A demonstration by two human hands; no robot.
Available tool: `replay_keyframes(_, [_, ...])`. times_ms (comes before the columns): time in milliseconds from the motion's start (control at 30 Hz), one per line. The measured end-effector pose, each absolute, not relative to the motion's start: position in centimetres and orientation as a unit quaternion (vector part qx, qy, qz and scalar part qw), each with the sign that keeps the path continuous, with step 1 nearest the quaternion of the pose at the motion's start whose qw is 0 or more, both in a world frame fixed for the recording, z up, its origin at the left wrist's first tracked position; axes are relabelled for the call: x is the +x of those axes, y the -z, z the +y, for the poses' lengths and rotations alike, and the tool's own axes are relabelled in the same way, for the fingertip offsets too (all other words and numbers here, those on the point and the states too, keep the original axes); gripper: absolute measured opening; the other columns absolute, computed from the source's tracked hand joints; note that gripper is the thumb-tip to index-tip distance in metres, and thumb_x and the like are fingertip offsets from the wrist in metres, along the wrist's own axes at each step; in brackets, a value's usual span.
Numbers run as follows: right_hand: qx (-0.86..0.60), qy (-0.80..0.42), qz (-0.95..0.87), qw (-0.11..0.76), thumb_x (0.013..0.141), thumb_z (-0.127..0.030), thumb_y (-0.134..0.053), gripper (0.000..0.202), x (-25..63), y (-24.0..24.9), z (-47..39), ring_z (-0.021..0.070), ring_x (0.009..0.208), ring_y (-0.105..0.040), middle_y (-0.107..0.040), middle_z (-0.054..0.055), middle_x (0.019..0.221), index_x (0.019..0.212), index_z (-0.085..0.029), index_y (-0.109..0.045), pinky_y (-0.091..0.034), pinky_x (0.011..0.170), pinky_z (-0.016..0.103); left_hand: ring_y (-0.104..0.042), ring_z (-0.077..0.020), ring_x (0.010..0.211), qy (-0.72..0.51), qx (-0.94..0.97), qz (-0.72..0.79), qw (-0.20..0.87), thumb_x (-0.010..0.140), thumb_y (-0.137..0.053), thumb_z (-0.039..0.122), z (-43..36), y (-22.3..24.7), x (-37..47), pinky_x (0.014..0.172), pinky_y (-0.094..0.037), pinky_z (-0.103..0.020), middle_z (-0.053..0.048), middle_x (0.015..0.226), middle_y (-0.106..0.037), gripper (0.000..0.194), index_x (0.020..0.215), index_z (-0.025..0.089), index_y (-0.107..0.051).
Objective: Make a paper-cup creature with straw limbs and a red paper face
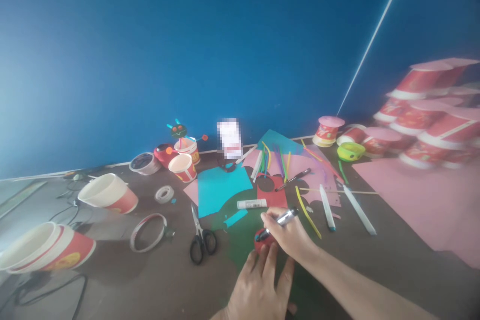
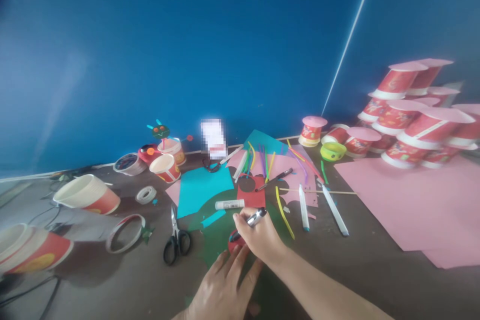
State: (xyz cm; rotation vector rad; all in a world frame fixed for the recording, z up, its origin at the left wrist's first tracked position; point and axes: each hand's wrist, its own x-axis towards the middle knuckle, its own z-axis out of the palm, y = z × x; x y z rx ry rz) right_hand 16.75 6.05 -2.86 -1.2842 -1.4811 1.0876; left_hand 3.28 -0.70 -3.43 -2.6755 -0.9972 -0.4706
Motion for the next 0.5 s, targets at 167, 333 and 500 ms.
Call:
replay_keyframes(167, [-0.515,-0.44,-0.594,0.434,0.086,-0.038,-0.045,0.034,16.71,2.92,6.05,0.0104,0.049,-0.041,-0.04,-0.004,0.051,0.058,-0.018,-0.046,-0.034,0.048,0.021,-0.062,-0.0288,0.098,0.162,-0.918,-0.338,0.127,0.072,-0.06,0.056,-0.76,3.62,3.27,0.079,-0.049,-0.036,-0.015,0.111,-0.064,0.063,0.122,0.021,-0.049])
replay_keyframes(333, [-0.517,-0.444,-0.596,0.424,0.086,-0.039,-0.045,0.035,16.7,3.01,5.98,0.0105,0.048,-0.042,-0.039,-0.005,0.051,0.058,-0.019,-0.044,-0.033,0.047,0.021,-0.062,-0.0283,0.098,0.165,-0.917,-0.338,0.135,0.073,-0.058,0.057,-0.64,3.72,3.28,0.08,-0.049,-0.036,-0.015,0.111,-0.064,0.061,0.121,0.021,-0.051])
replay_keyframes(500, [-0.516,-0.446,-0.591,0.43,0.086,-0.04,-0.045,0.035,16.67,3.16,6.03,0.011,0.049,-0.043,-0.04,-0.004,0.05,0.058,-0.019,-0.044,-0.034,0.047,0.021,-0.063,-0.028,0.097,0.165,-0.913,-0.348,0.136,0.072,-0.059,0.057,-0.79,3.59,3.4,0.08,-0.049,-0.037,-0.014,0.11,-0.065,0.059,0.119,0.022,-0.052])
